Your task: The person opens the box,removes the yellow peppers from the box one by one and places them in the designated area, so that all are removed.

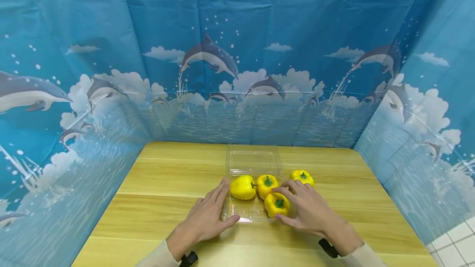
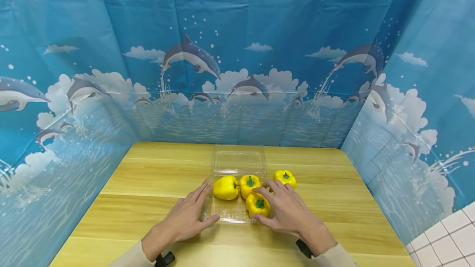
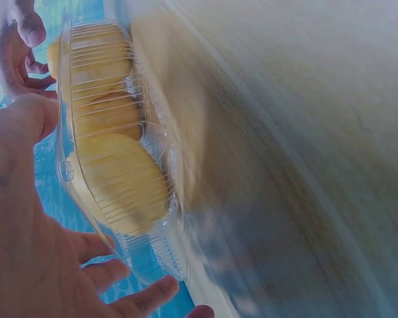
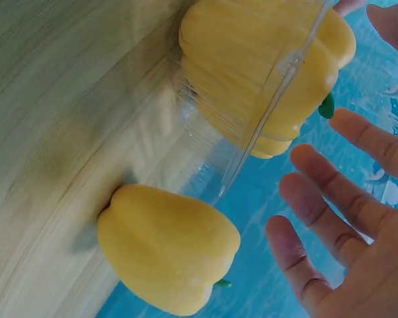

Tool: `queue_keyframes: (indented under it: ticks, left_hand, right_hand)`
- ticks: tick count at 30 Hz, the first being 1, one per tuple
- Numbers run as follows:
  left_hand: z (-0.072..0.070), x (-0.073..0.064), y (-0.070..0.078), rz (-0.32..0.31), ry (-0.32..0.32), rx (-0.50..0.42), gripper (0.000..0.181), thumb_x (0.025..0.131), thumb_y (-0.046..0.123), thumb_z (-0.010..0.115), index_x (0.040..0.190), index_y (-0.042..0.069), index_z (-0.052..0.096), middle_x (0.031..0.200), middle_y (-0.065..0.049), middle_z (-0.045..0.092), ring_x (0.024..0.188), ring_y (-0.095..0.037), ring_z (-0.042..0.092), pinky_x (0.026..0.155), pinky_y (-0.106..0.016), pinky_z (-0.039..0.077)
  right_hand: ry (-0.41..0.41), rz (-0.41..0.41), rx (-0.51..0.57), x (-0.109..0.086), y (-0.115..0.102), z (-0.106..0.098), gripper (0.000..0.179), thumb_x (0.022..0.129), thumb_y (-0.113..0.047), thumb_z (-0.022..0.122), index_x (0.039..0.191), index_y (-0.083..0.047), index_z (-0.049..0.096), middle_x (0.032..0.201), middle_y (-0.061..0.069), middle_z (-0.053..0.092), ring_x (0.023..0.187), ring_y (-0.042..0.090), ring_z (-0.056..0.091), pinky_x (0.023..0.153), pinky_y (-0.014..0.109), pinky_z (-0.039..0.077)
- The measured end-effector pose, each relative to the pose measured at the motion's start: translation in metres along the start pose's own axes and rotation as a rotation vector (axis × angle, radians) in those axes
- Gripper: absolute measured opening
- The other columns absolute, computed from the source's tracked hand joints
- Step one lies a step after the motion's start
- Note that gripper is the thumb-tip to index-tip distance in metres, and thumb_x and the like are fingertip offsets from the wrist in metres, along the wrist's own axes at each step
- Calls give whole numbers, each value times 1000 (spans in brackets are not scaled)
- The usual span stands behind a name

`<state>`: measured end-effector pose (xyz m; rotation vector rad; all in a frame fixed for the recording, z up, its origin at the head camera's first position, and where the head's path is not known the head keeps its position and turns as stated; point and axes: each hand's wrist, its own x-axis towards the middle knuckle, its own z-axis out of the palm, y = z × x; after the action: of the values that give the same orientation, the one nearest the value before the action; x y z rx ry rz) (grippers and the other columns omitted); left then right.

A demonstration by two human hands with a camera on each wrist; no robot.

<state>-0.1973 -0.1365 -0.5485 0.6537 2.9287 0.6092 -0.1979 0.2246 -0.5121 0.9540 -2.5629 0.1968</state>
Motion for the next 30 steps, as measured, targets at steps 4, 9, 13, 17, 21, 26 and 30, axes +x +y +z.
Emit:
queue_keyframes:
  ticks: [4, 9, 13, 17, 21, 26, 30]
  left_hand:
    - [0, 0, 0, 3, -1, -1, 105, 111, 80, 57, 190, 23, 18, 200, -2, 9, 174, -43, 42, 125, -86, 45]
    - [-1, 0, 1, 1, -3, -4, 105, 111, 80, 58, 190, 23, 17, 200, -2, 9, 174, -44, 43, 125, -86, 45]
    - [-1, -1, 2, 0, -7, -14, 105, 111, 80, 58, 190, 22, 18, 200, -1, 8, 174, -44, 42, 125, -87, 44]
    - [-1, -1, 2, 1, -7, -15, 105, 111, 79, 58, 190, 22, 19, 200, -2, 8, 174, -44, 43, 125, -87, 44]
    - [-1, -1, 2, 2, -5, -17, 105, 111, 79, 58, 190, 22, 19, 200, -2, 8, 174, -44, 42, 125, -87, 44]
    - [-1, -1, 2, 0, -4, -18, 105, 111, 79, 58, 190, 22, 19, 200, -2, 9, 174, -44, 42, 125, -87, 44]
    - [-1, -1, 2, -2, -5, -16, 105, 111, 80, 58, 190, 22, 19, 200, -2, 9, 174, -44, 43, 125, -87, 44]
  right_hand:
    - [-27, 20, 1, 0, 0, 2, 66, 94, -60, 94, 148, -29, 76, 130, -4, 70, 111, 15, 67, 84, 39, 57]
    - [-59, 45, -5, 1, -1, 4, 66, 95, -64, 92, 149, -30, 76, 129, -6, 70, 111, 14, 68, 85, 40, 57]
    - [-86, 61, 0, 2, -2, 6, 65, 96, -65, 91, 149, -30, 76, 128, -6, 71, 110, 14, 67, 85, 40, 58]
    - [-106, 67, 2, 3, -3, 9, 64, 97, -66, 89, 149, -30, 76, 127, -6, 72, 108, 14, 66, 83, 37, 55]
    - [-114, 71, 3, 3, -4, 11, 63, 98, -66, 88, 148, -30, 76, 125, -7, 72, 106, 14, 66, 81, 36, 53]
    - [-124, 78, 9, 3, -3, 13, 62, 99, -66, 87, 149, -31, 76, 125, -7, 72, 106, 14, 66, 81, 35, 52]
    - [-130, 83, 20, 3, -3, 14, 60, 100, -65, 87, 148, -31, 76, 125, -7, 72, 107, 14, 66, 82, 37, 54]
